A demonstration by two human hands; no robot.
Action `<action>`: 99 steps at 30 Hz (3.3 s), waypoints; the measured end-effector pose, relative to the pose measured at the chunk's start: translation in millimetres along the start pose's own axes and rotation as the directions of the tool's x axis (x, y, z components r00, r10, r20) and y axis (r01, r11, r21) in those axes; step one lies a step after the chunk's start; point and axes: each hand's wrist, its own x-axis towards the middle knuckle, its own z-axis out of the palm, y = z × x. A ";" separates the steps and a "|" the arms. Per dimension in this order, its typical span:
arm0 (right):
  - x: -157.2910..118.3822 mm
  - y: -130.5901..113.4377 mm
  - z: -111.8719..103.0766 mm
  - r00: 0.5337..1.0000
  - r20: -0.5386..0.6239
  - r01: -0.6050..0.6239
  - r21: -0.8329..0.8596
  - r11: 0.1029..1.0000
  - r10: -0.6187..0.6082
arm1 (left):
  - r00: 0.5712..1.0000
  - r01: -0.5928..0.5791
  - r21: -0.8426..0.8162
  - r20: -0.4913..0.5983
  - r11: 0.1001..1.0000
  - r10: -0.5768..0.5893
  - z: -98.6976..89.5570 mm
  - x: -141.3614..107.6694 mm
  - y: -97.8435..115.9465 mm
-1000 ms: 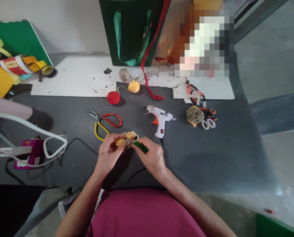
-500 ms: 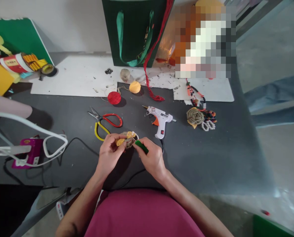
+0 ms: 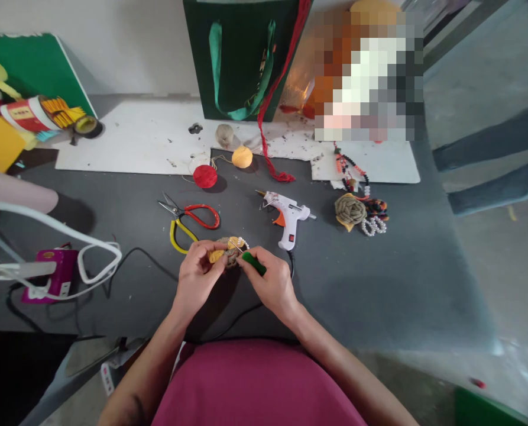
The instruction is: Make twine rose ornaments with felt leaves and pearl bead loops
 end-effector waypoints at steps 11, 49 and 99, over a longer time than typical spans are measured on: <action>-5.5 4.1 -19.0 1.000 -0.002 -0.028 -0.074 0.997 0.027 | 0.999 -0.033 0.004 -0.026 0.999 0.033 0.8 -1.2 -4.8; 3.2 3.1 -9.0 0.983 -0.002 -0.178 0.203 0.963 0.182 | 0.988 -0.152 0.275 0.014 0.949 0.155 -1.1 -8.2 -8.6; -5.9 13.7 -15.2 0.945 0.149 -0.313 0.660 0.683 0.289 | 0.998 -0.053 0.051 0.043 0.997 0.051 14.3 12.3 11.5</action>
